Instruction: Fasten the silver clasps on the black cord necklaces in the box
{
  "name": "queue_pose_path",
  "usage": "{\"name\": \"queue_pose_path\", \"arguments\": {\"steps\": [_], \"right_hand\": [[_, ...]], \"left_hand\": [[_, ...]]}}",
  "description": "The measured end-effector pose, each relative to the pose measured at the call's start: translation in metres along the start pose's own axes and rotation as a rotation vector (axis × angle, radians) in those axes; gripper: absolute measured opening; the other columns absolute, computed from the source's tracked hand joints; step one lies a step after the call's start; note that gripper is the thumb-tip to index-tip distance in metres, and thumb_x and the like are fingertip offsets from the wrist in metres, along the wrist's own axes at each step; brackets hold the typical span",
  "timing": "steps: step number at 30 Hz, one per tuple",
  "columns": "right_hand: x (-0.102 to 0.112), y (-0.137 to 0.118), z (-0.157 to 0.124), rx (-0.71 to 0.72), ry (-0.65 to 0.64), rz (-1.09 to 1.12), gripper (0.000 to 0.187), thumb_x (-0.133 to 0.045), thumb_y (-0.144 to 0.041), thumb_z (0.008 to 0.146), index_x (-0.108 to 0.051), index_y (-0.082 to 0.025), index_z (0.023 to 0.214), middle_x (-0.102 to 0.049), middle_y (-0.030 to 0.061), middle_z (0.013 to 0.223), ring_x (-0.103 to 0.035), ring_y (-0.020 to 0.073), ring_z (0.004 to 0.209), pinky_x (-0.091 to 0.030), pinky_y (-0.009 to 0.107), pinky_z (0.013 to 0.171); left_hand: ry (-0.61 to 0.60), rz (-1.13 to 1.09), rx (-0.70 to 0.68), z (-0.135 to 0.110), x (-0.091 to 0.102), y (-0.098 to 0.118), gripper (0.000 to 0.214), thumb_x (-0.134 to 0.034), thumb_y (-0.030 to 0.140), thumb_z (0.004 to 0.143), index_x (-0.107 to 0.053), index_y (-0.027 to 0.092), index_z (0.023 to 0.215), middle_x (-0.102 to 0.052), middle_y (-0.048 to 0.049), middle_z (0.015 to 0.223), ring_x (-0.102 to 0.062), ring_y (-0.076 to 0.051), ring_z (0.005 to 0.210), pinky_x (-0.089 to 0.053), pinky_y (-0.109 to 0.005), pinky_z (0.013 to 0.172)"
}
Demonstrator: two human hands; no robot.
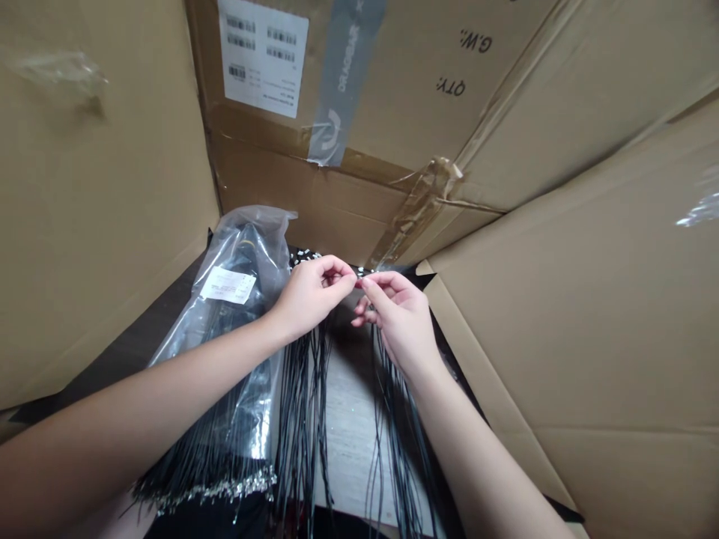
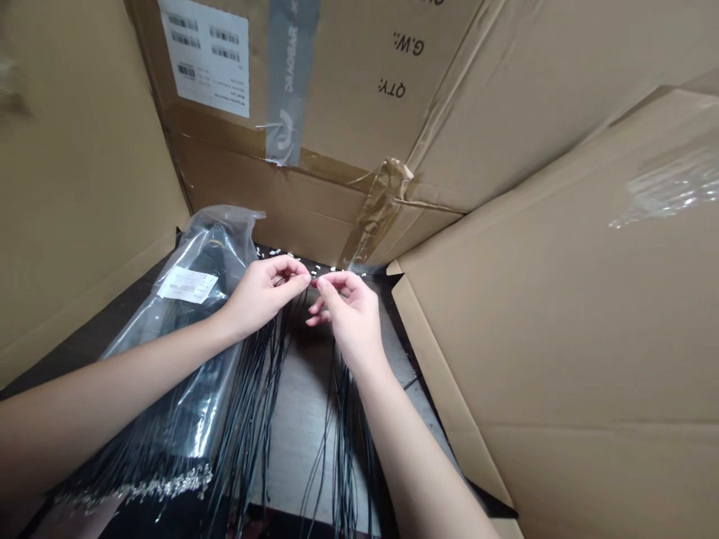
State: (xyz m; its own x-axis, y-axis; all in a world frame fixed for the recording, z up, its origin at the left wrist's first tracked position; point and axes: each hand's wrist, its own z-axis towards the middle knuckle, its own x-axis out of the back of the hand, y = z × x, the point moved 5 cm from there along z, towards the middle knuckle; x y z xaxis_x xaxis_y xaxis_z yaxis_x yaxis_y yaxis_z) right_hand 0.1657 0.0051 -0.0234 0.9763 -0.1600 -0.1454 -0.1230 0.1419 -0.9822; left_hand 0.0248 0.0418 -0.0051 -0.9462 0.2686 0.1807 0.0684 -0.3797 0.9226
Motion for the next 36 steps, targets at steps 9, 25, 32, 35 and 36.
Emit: {"name": "queue_pose_path", "arguments": {"steps": [9,25,32,35,36], "right_hand": [[0.002,-0.005,-0.002,0.013,0.043,0.083,0.029,-0.087,-0.035,0.066,-0.073,-0.017,0.085,-0.059,-0.0030,0.057,-0.051,0.0094,0.047,-0.046,0.018,0.036],[0.003,-0.010,-0.003,0.071,0.025,0.023,0.025,-0.088,-0.032,0.066,-0.078,-0.018,0.084,-0.068,0.0016,0.068,-0.053,0.0095,0.046,-0.048,0.022,0.039],[0.001,-0.010,-0.003,0.043,0.014,0.062,0.025,-0.089,-0.031,0.064,-0.077,-0.018,0.081,-0.065,-0.0011,0.063,-0.050,0.0082,0.045,-0.046,0.019,0.036],[0.001,-0.010,-0.003,0.046,0.012,0.074,0.025,-0.089,-0.031,0.064,-0.077,-0.018,0.081,-0.066,-0.0008,0.064,-0.050,0.0078,0.045,-0.045,0.018,0.036],[0.001,-0.010,-0.003,0.050,0.011,0.071,0.024,-0.089,-0.031,0.064,-0.078,-0.018,0.082,-0.066,-0.0006,0.065,-0.050,0.0077,0.045,-0.045,0.018,0.036]], "left_hand": [[0.011,-0.009,0.009,-0.001,-0.001,0.002,0.016,-0.066,0.029,0.080,-0.069,0.013,0.077,-0.053,0.0014,0.064,-0.045,-0.010,0.060,-0.035,-0.024,0.057],[0.022,0.034,0.023,-0.003,0.002,0.009,0.021,-0.067,0.032,0.081,-0.073,0.012,0.081,-0.045,0.0037,0.059,-0.038,-0.009,0.057,-0.029,-0.025,0.056],[0.013,0.028,0.012,-0.004,0.002,0.010,0.019,-0.066,0.031,0.081,-0.071,0.012,0.080,-0.048,0.0037,0.060,-0.038,-0.009,0.058,-0.029,-0.025,0.057],[0.003,0.031,0.002,-0.004,0.002,0.011,0.019,-0.065,0.031,0.083,-0.070,0.012,0.080,-0.049,0.0036,0.061,-0.038,-0.008,0.058,-0.030,-0.025,0.057],[0.001,0.032,-0.001,-0.004,0.002,0.012,0.019,-0.065,0.031,0.083,-0.070,0.012,0.080,-0.049,0.0037,0.061,-0.037,-0.008,0.058,-0.030,-0.025,0.057]]}}
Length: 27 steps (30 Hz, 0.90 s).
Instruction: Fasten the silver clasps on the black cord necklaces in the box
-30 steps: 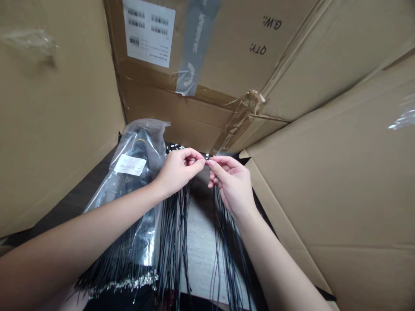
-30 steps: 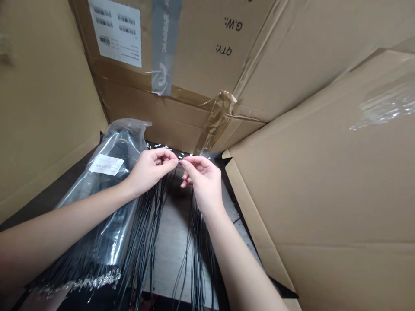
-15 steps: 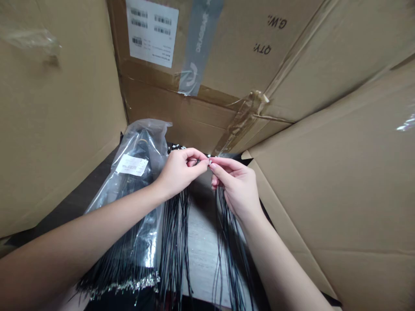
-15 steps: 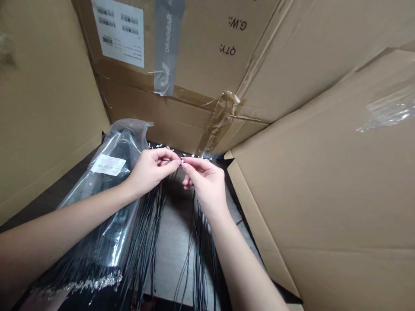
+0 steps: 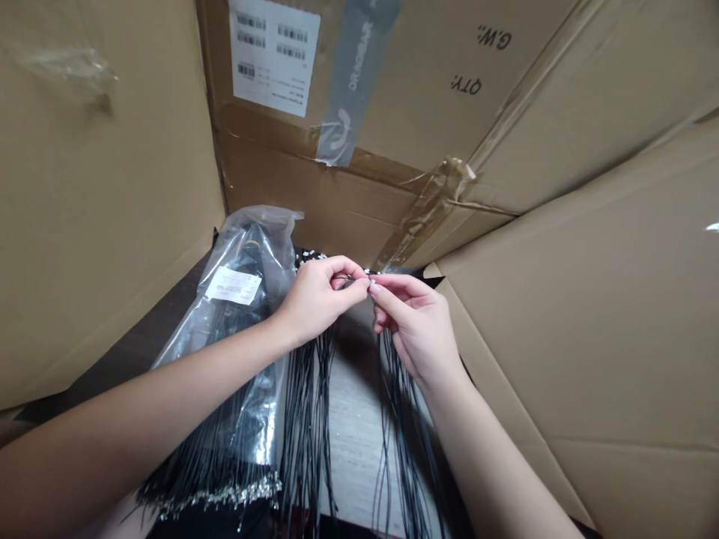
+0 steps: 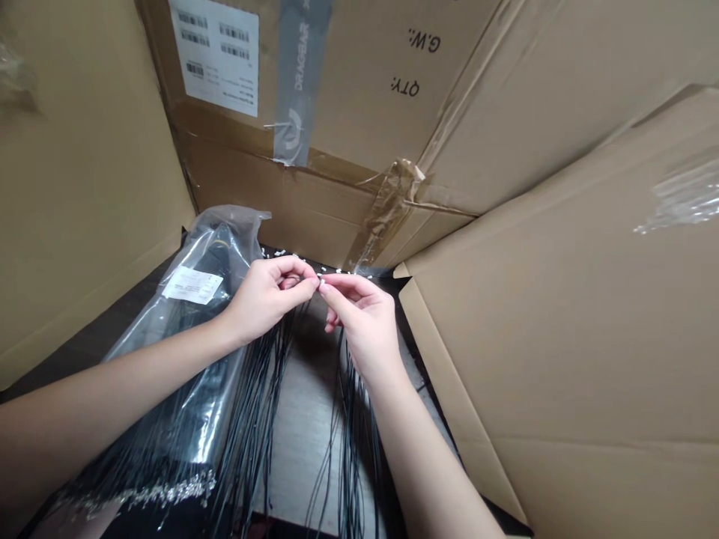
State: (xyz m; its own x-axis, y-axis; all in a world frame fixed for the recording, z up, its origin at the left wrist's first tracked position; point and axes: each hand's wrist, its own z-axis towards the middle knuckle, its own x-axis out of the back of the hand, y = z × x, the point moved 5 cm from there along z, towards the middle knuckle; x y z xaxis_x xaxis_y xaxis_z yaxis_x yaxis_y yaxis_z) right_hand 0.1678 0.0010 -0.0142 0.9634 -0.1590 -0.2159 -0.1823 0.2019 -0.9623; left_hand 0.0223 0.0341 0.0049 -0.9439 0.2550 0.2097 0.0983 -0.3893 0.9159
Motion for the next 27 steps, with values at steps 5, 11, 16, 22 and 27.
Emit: {"name": "queue_pose_path", "arguments": {"steps": [5,11,16,22,27], "right_hand": [[0.000,-0.002,-0.001,0.033,-0.005,-0.033,0.023,-0.088,-0.031,0.066,-0.078,-0.019,0.082,-0.067,-0.0002,0.066,-0.050,0.0077,0.045,-0.046,0.019,0.037],[0.002,-0.003,-0.001,0.053,-0.008,-0.064,0.021,-0.087,-0.032,0.067,-0.079,-0.019,0.082,-0.067,0.0001,0.064,-0.051,0.0086,0.045,-0.047,0.021,0.039],[0.003,-0.004,-0.002,0.105,0.006,-0.118,0.020,-0.087,-0.031,0.070,-0.080,-0.020,0.085,-0.071,0.0016,0.069,-0.054,0.0086,0.045,-0.049,0.020,0.039],[0.001,-0.014,-0.008,0.175,0.063,-0.235,0.018,-0.086,-0.030,0.069,-0.080,-0.020,0.083,-0.073,0.0024,0.070,-0.057,0.0102,0.046,-0.051,0.022,0.041],[-0.002,-0.019,-0.011,0.233,0.098,-0.319,0.016,-0.083,-0.032,0.072,-0.080,-0.020,0.082,-0.072,0.0024,0.073,-0.056,0.0107,0.049,-0.051,0.023,0.044]], "left_hand": [[-0.004,-0.004,-0.007,-0.001,0.001,0.002,0.018,-0.064,0.029,0.083,-0.068,0.013,0.079,-0.049,0.0041,0.060,-0.037,-0.009,0.057,-0.029,-0.025,0.057],[-0.009,-0.011,-0.009,0.000,0.000,0.002,0.018,-0.063,0.030,0.083,-0.067,0.013,0.079,-0.048,0.0044,0.060,-0.036,-0.009,0.057,-0.029,-0.025,0.057],[-0.002,-0.012,-0.007,0.000,0.000,0.001,0.018,-0.063,0.030,0.084,-0.066,0.013,0.078,-0.044,0.0050,0.060,-0.036,-0.009,0.058,-0.029,-0.025,0.058],[-0.002,-0.008,-0.006,-0.001,0.000,0.001,0.018,-0.063,0.030,0.084,-0.066,0.014,0.078,-0.046,0.0047,0.061,-0.037,-0.009,0.058,-0.029,-0.025,0.058],[-0.002,-0.027,0.021,-0.002,-0.001,0.000,0.017,-0.062,0.030,0.082,-0.066,0.013,0.077,-0.044,0.0048,0.059,-0.035,-0.009,0.057,-0.028,-0.025,0.056]]}}
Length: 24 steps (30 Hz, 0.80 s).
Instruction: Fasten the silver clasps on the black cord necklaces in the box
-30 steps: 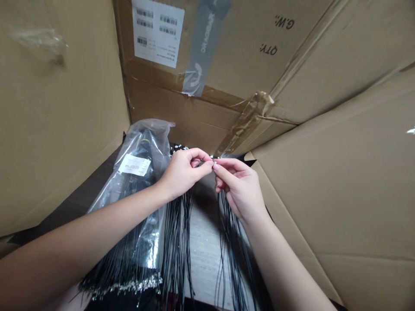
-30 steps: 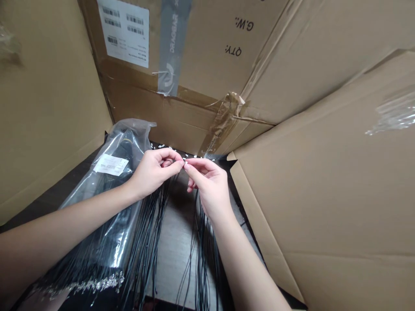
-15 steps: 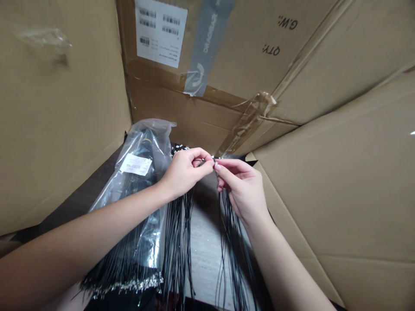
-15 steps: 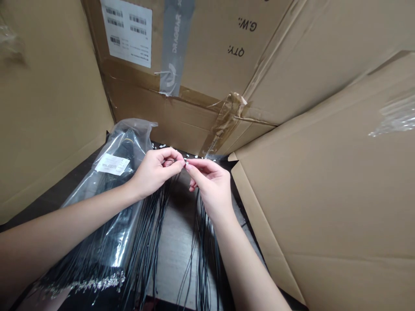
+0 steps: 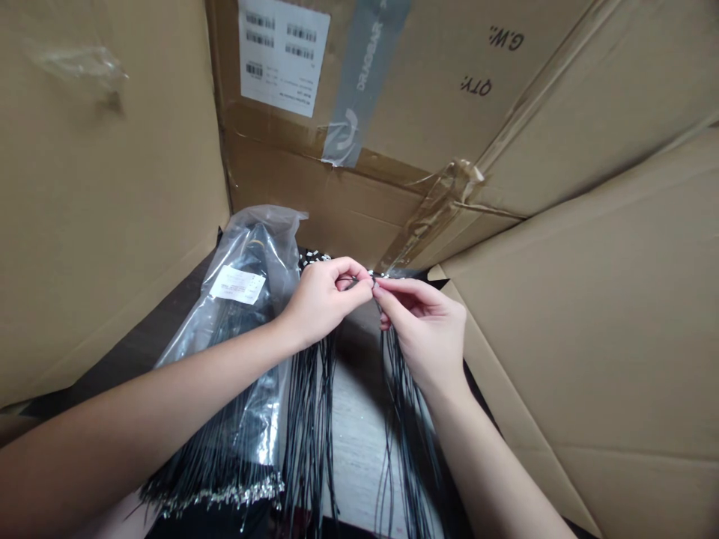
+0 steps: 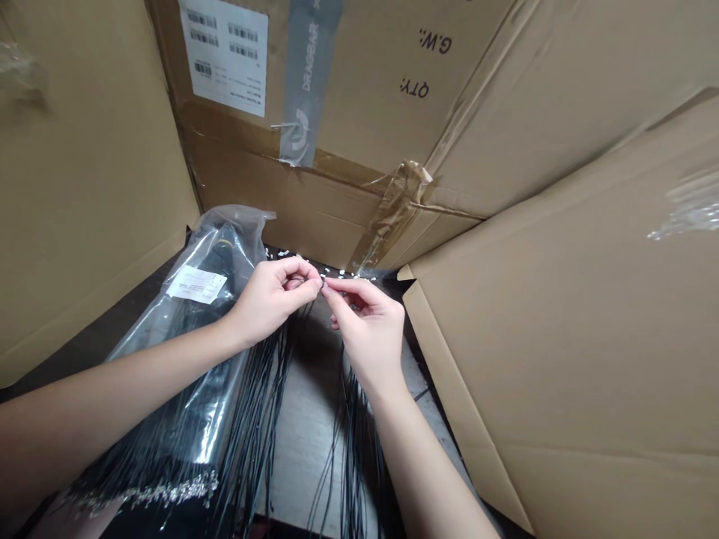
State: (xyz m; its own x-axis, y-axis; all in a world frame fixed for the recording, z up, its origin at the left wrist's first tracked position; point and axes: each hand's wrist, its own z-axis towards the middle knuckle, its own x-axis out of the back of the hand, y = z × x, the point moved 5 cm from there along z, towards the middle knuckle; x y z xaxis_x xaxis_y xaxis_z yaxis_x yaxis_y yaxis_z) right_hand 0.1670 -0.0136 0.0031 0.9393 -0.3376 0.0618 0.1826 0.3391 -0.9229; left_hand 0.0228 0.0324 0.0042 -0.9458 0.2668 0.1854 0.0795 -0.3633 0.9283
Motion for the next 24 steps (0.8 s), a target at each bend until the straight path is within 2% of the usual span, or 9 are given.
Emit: {"name": "queue_pose_path", "arguments": {"steps": [9,17,24], "right_hand": [[0.001,-0.002,-0.002,0.117,-0.021,-0.066,0.009,-0.076,-0.028,0.081,-0.081,-0.023,0.087,-0.072,0.0022,0.082,-0.054,0.0100,0.052,-0.048,0.024,0.046],[-0.001,0.008,0.002,-0.038,-0.029,0.058,0.014,-0.082,-0.030,0.074,-0.081,-0.021,0.085,-0.069,0.0007,0.065,-0.052,0.0100,0.046,-0.049,0.024,0.042],[0.002,0.011,0.003,-0.076,-0.005,0.058,0.020,-0.083,-0.033,0.073,-0.080,-0.020,0.087,-0.074,0.0034,0.076,-0.054,0.0097,0.047,-0.049,0.023,0.041]], "left_hand": [[-0.024,-0.043,0.025,0.002,-0.002,-0.001,0.018,-0.063,0.030,0.082,-0.065,0.013,0.076,-0.044,0.0046,0.059,-0.035,-0.009,0.057,-0.028,-0.025,0.057],[-0.029,-0.027,0.022,0.001,-0.002,-0.005,0.019,-0.063,0.031,0.084,-0.067,0.013,0.079,-0.044,0.0044,0.060,-0.037,-0.009,0.058,-0.030,-0.025,0.058],[-0.031,-0.050,0.016,0.002,-0.002,-0.003,0.017,-0.064,0.028,0.083,-0.068,0.012,0.080,-0.058,0.0009,0.067,-0.046,-0.010,0.061,-0.037,-0.024,0.060]]}}
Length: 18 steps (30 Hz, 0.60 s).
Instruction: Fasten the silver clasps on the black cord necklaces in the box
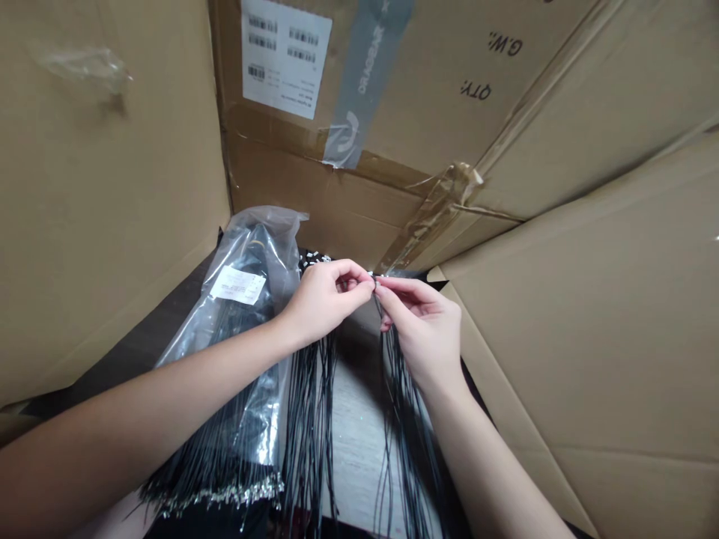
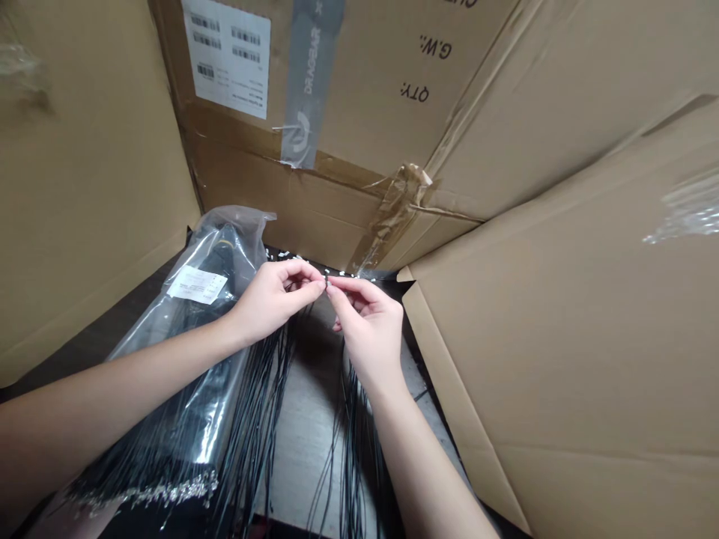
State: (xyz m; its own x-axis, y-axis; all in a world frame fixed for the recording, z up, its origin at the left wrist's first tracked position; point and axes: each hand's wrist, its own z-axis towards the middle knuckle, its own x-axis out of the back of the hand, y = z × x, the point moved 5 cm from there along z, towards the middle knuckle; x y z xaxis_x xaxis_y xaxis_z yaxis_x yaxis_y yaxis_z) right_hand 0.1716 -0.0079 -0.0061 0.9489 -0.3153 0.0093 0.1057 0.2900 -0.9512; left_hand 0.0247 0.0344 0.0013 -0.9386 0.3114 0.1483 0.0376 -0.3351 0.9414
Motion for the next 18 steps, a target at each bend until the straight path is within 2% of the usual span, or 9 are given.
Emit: {"name": "queue_pose_path", "arguments": {"steps": [5,10,16,18], "right_hand": [[0.0015,0.0021,0.0007,0.004,0.000,0.015,0.021,-0.084,-0.034,0.073,-0.079,-0.020,0.088,-0.074,0.0037,0.078,-0.054,0.0094,0.047,-0.049,0.022,0.040],[-0.0006,0.0004,0.0000,0.003,-0.012,0.004,0.020,-0.082,-0.034,0.074,-0.079,-0.021,0.088,-0.072,0.0029,0.074,-0.053,0.0097,0.046,-0.049,0.023,0.040],[-0.0030,0.0020,0.0005,-0.009,-0.051,0.007,0.021,-0.081,-0.035,0.074,-0.078,-0.020,0.089,-0.070,0.0018,0.071,-0.053,0.0097,0.046,-0.049,0.023,0.041],[-0.0030,0.0037,0.0012,-0.017,-0.064,0.023,0.021,-0.081,-0.034,0.075,-0.077,-0.019,0.089,-0.067,0.0002,0.066,-0.052,0.0096,0.045,-0.048,0.023,0.041]], "left_hand": [[0.014,0.026,-0.017,0.0012,0.0005,0.0001,0.018,-0.064,0.029,0.084,-0.067,0.012,0.080,-0.061,0.0005,0.070,-0.047,-0.009,0.061,-0.038,-0.024,0.060],[0.007,0.060,-0.032,0.0000,0.0003,0.0023,0.015,-0.063,0.026,0.083,-0.066,0.013,0.077,-0.060,0.0011,0.067,-0.048,-0.009,0.059,-0.038,-0.024,0.060],[0.032,0.115,-0.101,-0.0015,0.0018,0.0044,0.009,-0.065,0.022,0.079,-0.067,0.014,0.075,-0.064,-0.0004,0.073,-0.051,-0.011,0.065,-0.040,-0.025,0.063],[0.022,0.105,-0.083,-0.0003,0.0017,0.0019,0.009,-0.066,0.022,0.079,-0.068,0.014,0.076,-0.066,-0.0010,0.074,-0.052,-0.011,0.067,-0.040,-0.025,0.065]]}}
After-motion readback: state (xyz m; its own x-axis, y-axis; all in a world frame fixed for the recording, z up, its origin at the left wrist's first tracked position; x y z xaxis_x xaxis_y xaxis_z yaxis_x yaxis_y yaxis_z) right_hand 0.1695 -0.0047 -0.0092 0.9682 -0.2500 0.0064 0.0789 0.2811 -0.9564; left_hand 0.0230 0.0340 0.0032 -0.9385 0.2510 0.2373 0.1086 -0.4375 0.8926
